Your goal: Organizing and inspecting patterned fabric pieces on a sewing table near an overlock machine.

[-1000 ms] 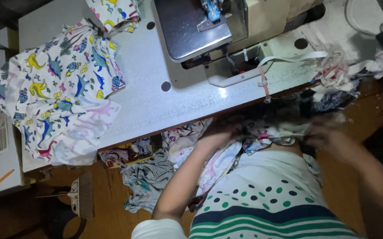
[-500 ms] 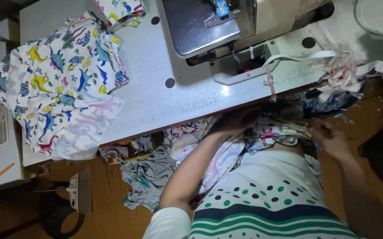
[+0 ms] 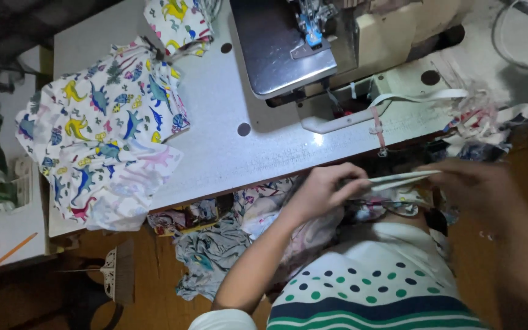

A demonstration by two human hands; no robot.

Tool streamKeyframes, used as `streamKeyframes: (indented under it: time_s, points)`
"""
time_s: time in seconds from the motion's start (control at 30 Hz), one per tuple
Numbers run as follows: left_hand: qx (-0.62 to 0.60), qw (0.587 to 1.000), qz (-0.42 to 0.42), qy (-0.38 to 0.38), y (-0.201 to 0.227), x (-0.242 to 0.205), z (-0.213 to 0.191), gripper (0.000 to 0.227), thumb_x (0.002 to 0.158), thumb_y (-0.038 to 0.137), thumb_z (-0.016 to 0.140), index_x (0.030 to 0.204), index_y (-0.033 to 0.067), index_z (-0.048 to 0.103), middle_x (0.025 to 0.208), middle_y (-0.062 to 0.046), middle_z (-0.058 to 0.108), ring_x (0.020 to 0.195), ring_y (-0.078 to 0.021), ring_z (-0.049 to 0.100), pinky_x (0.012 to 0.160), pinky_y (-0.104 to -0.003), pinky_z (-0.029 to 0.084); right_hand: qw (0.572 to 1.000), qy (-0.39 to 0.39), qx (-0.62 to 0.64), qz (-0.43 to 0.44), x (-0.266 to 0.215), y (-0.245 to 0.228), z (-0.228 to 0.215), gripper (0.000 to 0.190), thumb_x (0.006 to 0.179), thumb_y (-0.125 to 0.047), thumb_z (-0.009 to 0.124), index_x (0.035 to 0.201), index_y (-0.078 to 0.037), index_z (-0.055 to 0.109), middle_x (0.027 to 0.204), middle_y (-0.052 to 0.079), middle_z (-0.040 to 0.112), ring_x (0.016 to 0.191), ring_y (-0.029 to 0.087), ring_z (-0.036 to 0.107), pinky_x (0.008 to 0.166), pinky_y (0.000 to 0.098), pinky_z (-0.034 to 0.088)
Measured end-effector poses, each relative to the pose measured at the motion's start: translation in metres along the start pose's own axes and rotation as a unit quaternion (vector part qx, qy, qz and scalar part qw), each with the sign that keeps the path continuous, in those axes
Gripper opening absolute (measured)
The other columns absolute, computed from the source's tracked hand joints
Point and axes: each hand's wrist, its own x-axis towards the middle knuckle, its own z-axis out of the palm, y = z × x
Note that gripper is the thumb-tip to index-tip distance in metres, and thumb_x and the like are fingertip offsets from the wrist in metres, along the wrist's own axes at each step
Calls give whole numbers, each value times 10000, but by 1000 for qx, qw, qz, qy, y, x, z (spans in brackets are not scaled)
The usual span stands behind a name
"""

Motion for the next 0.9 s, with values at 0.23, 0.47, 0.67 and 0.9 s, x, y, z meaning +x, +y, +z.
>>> streamKeyframes:
  time_s: [0.23,0.47,0.67,0.9]
  points:
    - [-17,981,39,190,43,-34,-88,173,1007,219,628,1020,69,714,944,-51,722,860,-169,676,792,-284,571,960,-41,-272,-48,30,-82,-41,341,927,-331,627,1249,-301,734,1281,-18,734,1005,225,740,857,403,618]
    - [344,931,2,122,39,-59,-151,197,956,241,698,1101,109,688,928,-17,756,693,-130,708,616,-270,623,971,116,-90,-186,55,-108,-21,178,896,-84,856,1031,-18,760,1051,85,727,889,180,640,722,344,541]
    - [381,905,-168,84,23,-83,-169,208,972,280,640,1028,129,771,952,-3,719,907,-228,608,868,-394,412,974,41,-80,-209,47,-138,-17,170,989,-18,637,1125,-9,739,1224,161,691,1018,280,713,864,412,657]
    - [-96,982,-81,139,15,-99,-179,256,942,353,674,807,135,672,737,39,607,704,-94,556,838,-332,483,977,99,28,-187,64,-119,-11,166,1142,-150,608,1147,-4,687,1058,125,658,899,213,613,745,343,540]
